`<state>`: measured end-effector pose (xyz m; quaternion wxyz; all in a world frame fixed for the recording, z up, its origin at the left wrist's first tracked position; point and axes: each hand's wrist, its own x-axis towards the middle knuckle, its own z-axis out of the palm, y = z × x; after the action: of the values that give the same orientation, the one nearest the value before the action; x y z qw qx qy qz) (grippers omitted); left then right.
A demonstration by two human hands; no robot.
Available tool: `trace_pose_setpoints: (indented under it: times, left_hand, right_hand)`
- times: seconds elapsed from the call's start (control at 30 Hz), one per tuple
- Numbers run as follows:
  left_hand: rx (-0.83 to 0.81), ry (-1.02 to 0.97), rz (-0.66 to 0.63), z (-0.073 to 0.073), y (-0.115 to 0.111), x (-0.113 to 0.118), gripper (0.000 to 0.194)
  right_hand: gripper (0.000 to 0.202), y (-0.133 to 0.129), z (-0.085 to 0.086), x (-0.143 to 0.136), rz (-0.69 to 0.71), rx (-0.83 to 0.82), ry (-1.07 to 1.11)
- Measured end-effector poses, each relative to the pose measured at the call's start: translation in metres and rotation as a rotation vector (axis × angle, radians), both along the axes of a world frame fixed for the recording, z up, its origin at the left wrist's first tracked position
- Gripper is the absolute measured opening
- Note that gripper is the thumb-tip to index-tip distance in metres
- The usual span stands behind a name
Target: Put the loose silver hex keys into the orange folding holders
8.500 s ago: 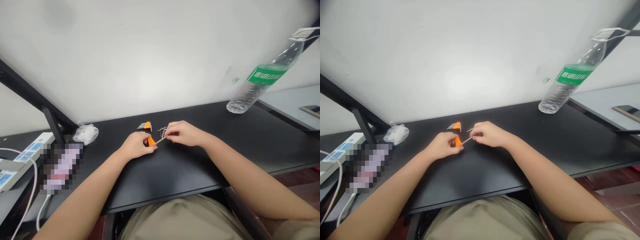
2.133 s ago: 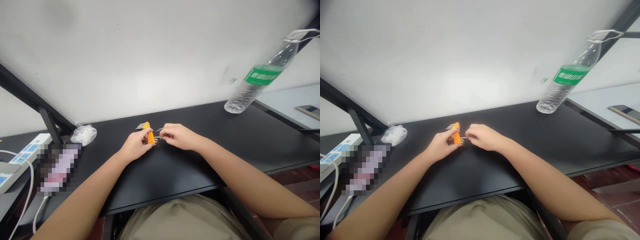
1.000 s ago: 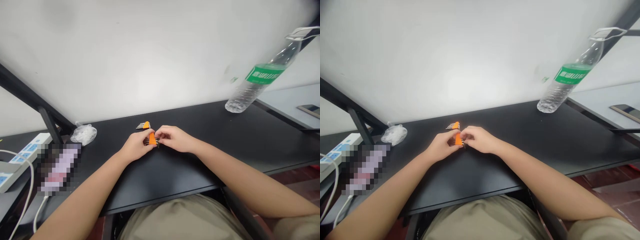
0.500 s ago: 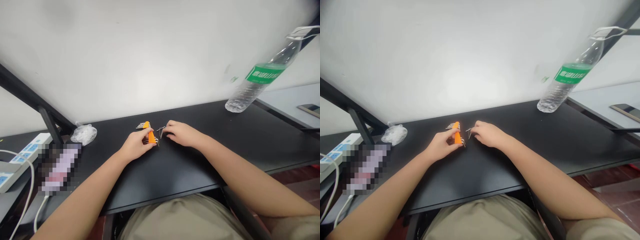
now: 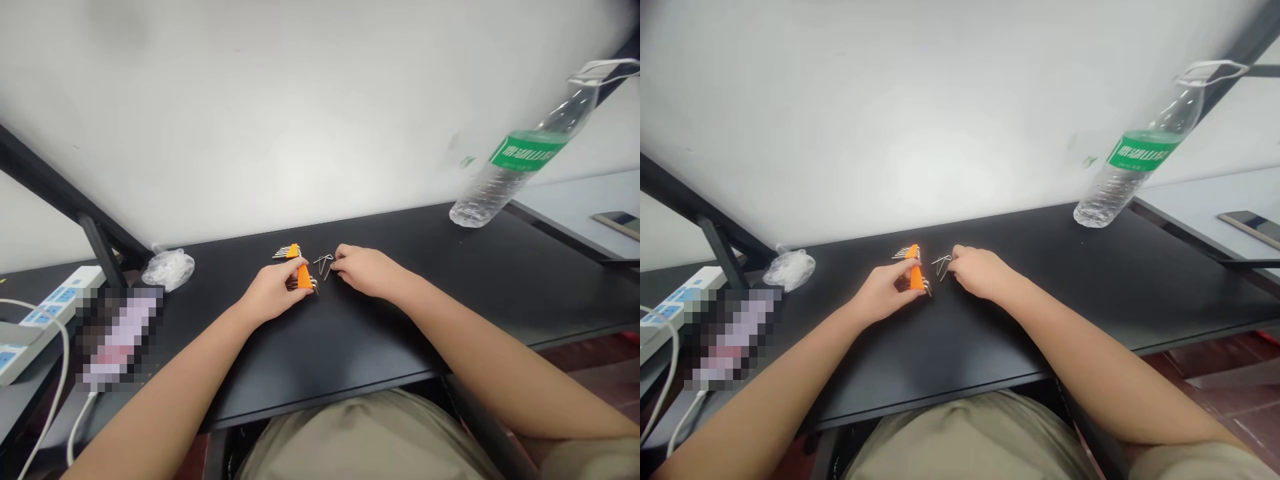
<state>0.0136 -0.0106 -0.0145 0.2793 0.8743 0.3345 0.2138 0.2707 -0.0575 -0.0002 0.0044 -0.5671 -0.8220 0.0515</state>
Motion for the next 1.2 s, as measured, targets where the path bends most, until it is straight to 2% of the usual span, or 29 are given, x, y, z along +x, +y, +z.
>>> trace_pose_setpoints:
  times: [0.1,0.2,0.33,0.47,0.57,0.77,0.97,1.2]
  left_hand:
    - [-0.002,0.005,-0.003,-0.001,0.001,0.000,0.046]
    - [0.015,0.020,0.007,-0.001,0.001,0.000,0.046]
    - [0.032,0.027,0.000,0.000,0.001,0.000,0.046]
    - [0.037,0.034,0.001,0.001,0.001,0.000,0.046]
    - [0.041,0.035,0.001,0.001,0.001,0.000,0.045]
    - [0.050,0.040,-0.004,0.002,0.000,0.000,0.045]
    - [0.036,0.035,-0.006,0.004,-0.001,0.001,0.043]
    - [0.036,0.060,-0.096,0.011,-0.006,0.004,0.026]
  right_hand:
    - [0.019,-0.001,0.000,-0.002,-0.015,0.050,-0.075]
    - [0.013,-0.001,-0.001,-0.004,-0.042,0.026,-0.094]
    - [0.007,-0.001,-0.002,-0.005,-0.017,-0.013,0.048]
    - [0.009,-0.002,0.001,-0.007,0.102,0.076,0.322]
    - [0.011,-0.002,0.000,-0.008,0.181,0.123,0.444]
    - [0.017,-0.002,-0.003,-0.006,0.228,0.154,0.477]
    - [0.021,-0.004,0.002,-0.007,0.217,0.140,0.470]
    - [0.018,-0.009,0.005,-0.021,0.230,0.098,0.559]
